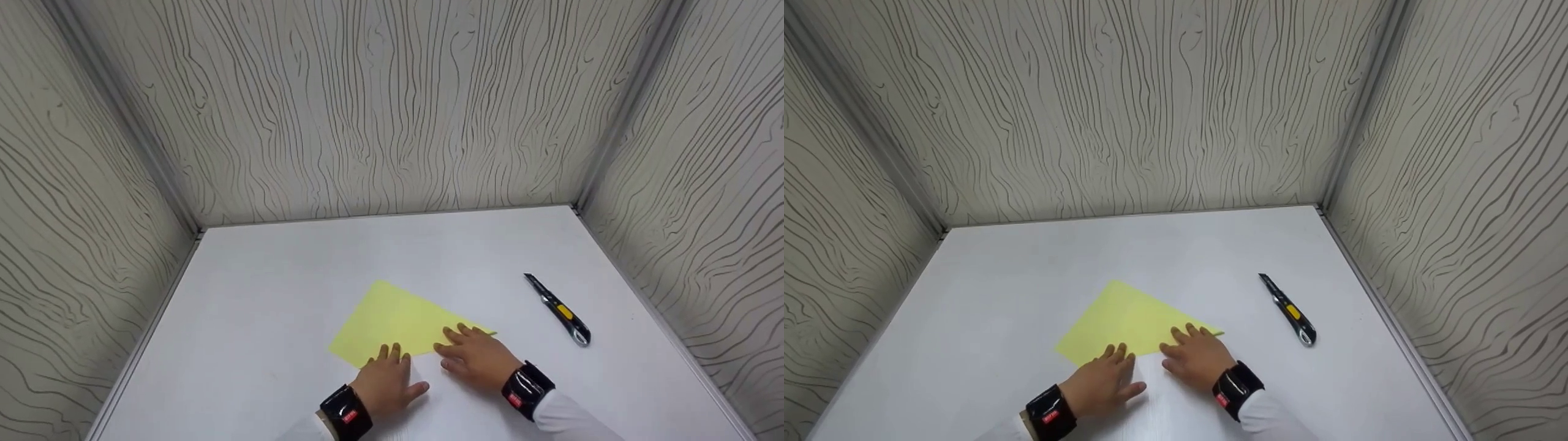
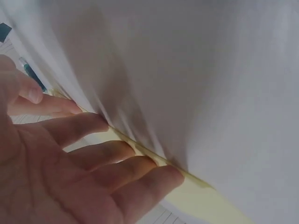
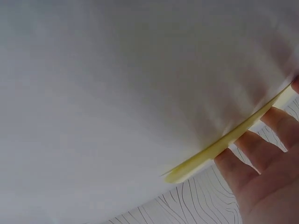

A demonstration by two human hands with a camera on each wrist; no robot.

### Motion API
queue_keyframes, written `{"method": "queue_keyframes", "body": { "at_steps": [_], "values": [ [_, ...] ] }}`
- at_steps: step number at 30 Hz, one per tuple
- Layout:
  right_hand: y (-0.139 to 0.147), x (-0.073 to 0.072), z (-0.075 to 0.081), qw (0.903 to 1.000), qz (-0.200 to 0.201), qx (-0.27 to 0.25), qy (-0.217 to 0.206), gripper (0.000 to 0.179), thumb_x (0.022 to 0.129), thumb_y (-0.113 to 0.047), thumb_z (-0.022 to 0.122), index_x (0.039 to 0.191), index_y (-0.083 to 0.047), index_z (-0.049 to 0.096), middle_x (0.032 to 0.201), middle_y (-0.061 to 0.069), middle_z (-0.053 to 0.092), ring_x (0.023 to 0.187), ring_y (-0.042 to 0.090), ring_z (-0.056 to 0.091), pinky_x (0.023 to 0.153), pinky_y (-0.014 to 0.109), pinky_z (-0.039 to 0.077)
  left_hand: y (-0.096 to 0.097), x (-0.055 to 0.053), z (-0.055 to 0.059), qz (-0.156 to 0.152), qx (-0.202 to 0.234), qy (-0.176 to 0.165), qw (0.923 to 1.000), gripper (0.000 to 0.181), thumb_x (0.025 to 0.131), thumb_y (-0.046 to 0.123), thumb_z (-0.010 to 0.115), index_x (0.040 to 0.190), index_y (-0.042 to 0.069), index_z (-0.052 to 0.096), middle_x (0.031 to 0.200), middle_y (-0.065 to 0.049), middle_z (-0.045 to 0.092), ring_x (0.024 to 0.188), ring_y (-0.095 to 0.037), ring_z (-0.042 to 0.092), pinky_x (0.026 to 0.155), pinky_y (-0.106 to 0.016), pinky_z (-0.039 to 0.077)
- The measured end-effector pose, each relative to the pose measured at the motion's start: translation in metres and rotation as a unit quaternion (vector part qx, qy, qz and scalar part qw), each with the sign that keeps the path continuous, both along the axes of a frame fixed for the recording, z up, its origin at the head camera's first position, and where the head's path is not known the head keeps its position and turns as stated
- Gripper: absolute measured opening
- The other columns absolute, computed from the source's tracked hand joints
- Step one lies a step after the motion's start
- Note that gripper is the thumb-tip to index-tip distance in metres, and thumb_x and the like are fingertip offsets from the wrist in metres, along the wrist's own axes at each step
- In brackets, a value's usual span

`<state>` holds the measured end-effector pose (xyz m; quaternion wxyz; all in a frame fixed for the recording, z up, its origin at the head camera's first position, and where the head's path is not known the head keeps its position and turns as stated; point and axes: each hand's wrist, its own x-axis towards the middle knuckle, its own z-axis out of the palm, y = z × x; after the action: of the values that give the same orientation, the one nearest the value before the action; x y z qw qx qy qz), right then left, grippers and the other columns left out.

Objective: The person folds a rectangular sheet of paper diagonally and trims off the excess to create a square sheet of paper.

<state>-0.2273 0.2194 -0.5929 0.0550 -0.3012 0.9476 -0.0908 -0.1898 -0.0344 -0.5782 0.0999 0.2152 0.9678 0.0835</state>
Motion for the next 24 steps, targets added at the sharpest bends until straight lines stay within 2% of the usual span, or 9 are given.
{"method": "queue_keyframes", "body": {
  "at_steps": [4, 10, 18, 24],
  "values": [
    [0.006, 0.004, -0.001, 1.0000, 0.007, 0.002, -0.002, 0.050, 0.112, -0.052, 0.050, 0.154, -0.028, 0.063, 0.166, 0.014, 0.052, 0.153, 0.047, 0.048, 0.124, 0.064, 0.040, -0.002, -0.003, 0.000, 0.000, -0.005, -0.021, 0.9998, 0.085, 0.105, 0.070, 0.053, 0.152, 0.001, 0.060, 0.164, -0.023, 0.052, 0.152, -0.045, 0.051, 0.118, -0.057, 0.050],
    [0.017, 0.010, -0.004, 0.9999, 0.001, -0.008, 0.008, 0.052, 0.112, -0.054, 0.049, 0.154, -0.026, 0.063, 0.165, 0.014, 0.054, 0.151, 0.048, 0.049, 0.120, 0.067, 0.043, 0.001, -0.004, 0.001, 0.002, -0.007, -0.028, 0.9996, 0.089, 0.103, 0.074, 0.053, 0.153, 0.000, 0.059, 0.165, -0.023, 0.050, 0.153, -0.044, 0.049, 0.119, -0.058, 0.049],
    [0.034, 0.016, -0.002, 0.9994, -0.034, -0.010, -0.002, 0.055, 0.113, -0.050, 0.050, 0.154, -0.017, 0.063, 0.163, 0.018, 0.055, 0.152, 0.047, 0.049, 0.123, 0.064, 0.041, -0.002, -0.002, 0.001, 0.003, -0.005, -0.018, 0.9998, 0.090, 0.102, 0.074, 0.055, 0.152, -0.001, 0.059, 0.164, -0.024, 0.052, 0.152, -0.045, 0.050, 0.117, -0.060, 0.050],
    [0.043, 0.020, 0.001, 0.9978, -0.065, -0.011, -0.012, 0.056, 0.113, -0.049, 0.050, 0.153, -0.013, 0.062, 0.163, 0.020, 0.054, 0.151, 0.046, 0.050, 0.124, 0.068, 0.038, -0.001, -0.003, -0.001, 0.004, -0.005, -0.024, 0.9997, 0.090, 0.101, 0.074, 0.055, 0.152, 0.000, 0.059, 0.164, -0.023, 0.052, 0.153, -0.044, 0.050, 0.118, -0.061, 0.050]
  ]
}}
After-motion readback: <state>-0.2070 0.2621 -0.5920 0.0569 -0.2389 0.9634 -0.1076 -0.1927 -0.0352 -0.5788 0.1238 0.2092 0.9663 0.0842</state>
